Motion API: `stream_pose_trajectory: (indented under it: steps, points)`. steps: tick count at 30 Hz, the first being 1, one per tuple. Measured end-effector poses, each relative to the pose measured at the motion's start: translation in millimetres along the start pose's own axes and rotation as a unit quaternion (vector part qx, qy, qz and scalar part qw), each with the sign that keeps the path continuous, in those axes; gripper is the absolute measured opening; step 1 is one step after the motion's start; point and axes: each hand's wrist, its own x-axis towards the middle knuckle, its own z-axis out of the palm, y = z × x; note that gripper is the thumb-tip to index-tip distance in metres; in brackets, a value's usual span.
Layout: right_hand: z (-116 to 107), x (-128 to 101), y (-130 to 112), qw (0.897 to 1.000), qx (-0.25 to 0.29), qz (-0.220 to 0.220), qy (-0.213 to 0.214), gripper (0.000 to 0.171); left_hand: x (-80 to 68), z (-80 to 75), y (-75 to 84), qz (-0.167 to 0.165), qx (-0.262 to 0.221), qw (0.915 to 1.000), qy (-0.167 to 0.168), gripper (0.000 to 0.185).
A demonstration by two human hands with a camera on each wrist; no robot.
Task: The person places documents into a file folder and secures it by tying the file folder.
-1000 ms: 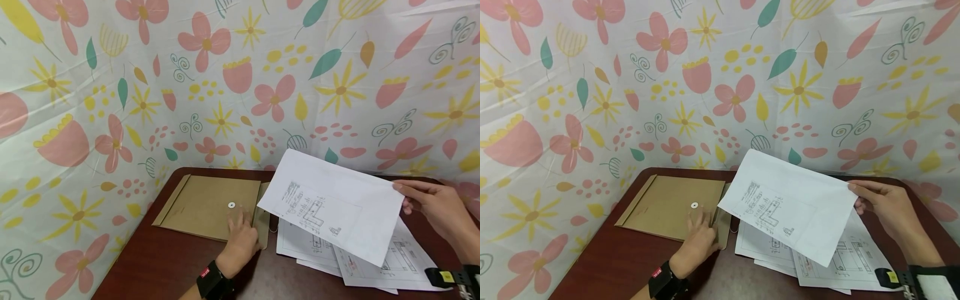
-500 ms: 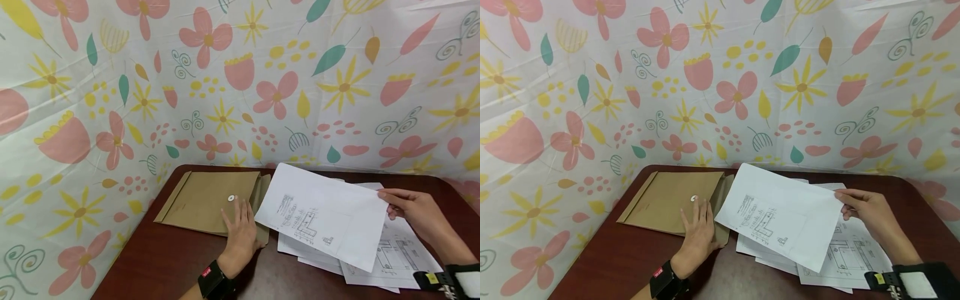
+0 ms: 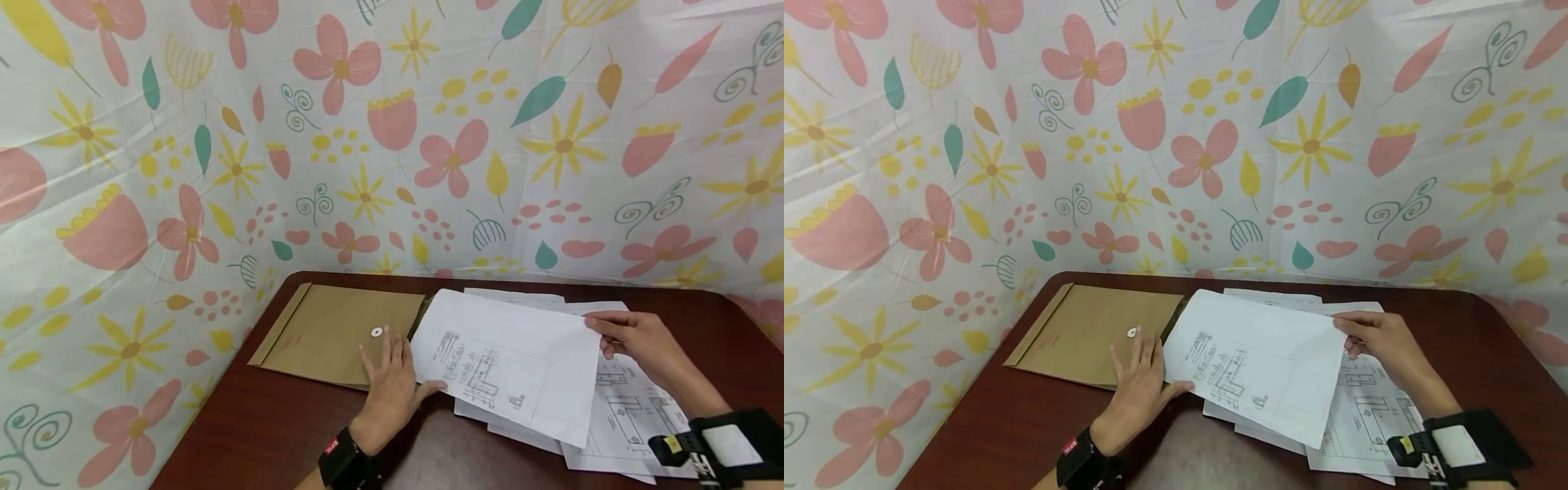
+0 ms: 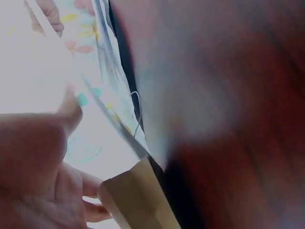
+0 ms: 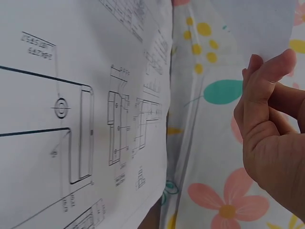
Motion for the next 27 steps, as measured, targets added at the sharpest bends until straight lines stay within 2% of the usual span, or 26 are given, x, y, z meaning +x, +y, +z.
stream_pose_trajectory:
  steps: [3,6,10,16,27]
  points:
    - [-0.8,3.2,-3.0,1.0,-0.01,-0.004,-0.002,0.055,1.7,-2.4,-2.2,0.006,-0.015,0.9999,-0.005,0.095]
    - [-1.4,6.2,-4.9,1.0,-0.017,0.0,-0.006,0.055,3.4,-5.3,-2.4,0.011,-0.016,0.9996,-0.019,0.102]
    - [-2.3,9.5,-4.8,1.0,-0.011,0.013,-0.018,0.054,4.3,-5.3,-1.9,0.02,-0.003,0.9997,-0.011,0.111]
    - [1.7,12.9,-3.6,0.999,0.0,0.02,-0.044,0.051,3.3,-4.1,-0.2,0.014,0.02,0.9996,-0.016,0.113]
    - [13.5,21.1,-2.9,0.999,0.002,0.0,-0.052,0.051,-0.1,-0.3,1.1,0.006,0.021,0.9996,-0.017,0.115]
